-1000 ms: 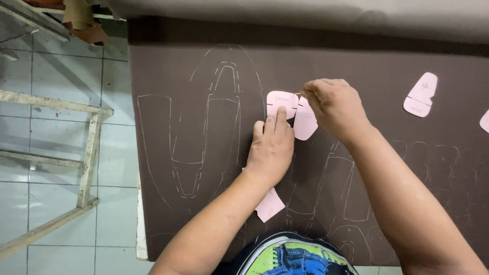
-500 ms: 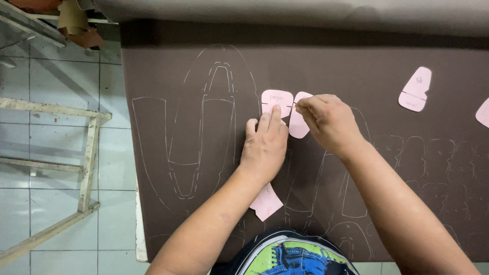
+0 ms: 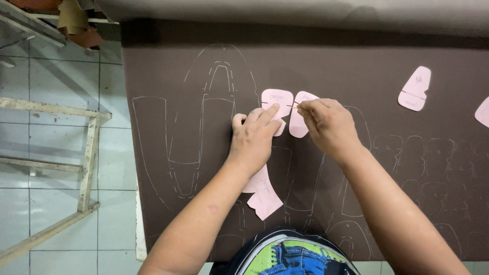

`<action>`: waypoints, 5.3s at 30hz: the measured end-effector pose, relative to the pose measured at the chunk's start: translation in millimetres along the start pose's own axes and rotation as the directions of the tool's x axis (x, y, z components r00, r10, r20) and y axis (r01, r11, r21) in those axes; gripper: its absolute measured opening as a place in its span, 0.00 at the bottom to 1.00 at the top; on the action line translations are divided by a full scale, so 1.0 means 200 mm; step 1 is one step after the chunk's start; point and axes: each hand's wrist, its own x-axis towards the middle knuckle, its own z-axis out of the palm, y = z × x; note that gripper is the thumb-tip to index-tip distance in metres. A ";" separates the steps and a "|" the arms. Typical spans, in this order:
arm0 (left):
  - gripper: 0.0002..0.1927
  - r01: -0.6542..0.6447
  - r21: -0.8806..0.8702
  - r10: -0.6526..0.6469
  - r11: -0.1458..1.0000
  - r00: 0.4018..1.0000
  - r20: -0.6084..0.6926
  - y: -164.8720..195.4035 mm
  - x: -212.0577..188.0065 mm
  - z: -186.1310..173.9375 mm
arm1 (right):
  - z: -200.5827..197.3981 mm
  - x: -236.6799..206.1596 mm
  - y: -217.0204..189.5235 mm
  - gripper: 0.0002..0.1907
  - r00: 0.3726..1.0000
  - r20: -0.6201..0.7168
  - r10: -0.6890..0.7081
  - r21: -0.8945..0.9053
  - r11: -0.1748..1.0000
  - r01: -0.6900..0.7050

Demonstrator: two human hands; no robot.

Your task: The person places pink paper shoe patterns on a large brown sheet and traces around each pattern with a marking pen, drawing outlines on the material. They reposition the patterns one at a time across the sheet, continuing to trace new outlines.

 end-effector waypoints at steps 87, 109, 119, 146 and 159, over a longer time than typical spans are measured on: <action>0.35 0.202 0.313 -0.329 0.928 0.840 0.431 -0.18 0.63 -0.14 | 0.21 0.02 -0.12 0.45 0.987 0.135 0.085 0.037 0.995 -0.091; 0.24 -0.003 -0.472 0.039 0.882 0.997 0.065 -0.16 0.33 -0.07 | 0.25 -0.05 0.08 0.12 0.703 0.430 0.566 0.683 0.305 -0.663; 0.36 -0.048 -0.096 0.065 0.994 0.982 0.179 -0.29 0.24 -0.02 | 0.27 0.11 0.01 0.18 0.606 0.142 0.783 0.525 0.459 -0.716; 0.25 -0.059 -0.160 0.071 0.985 0.995 0.069 -0.32 0.25 -0.04 | 0.20 0.11 0.19 0.19 0.849 0.105 0.519 0.273 0.805 -0.526; 0.20 -0.045 -0.143 0.057 0.989 0.995 0.080 -0.32 0.24 -0.05 | 0.19 0.11 0.16 0.19 0.845 0.111 0.523 0.260 0.806 -0.532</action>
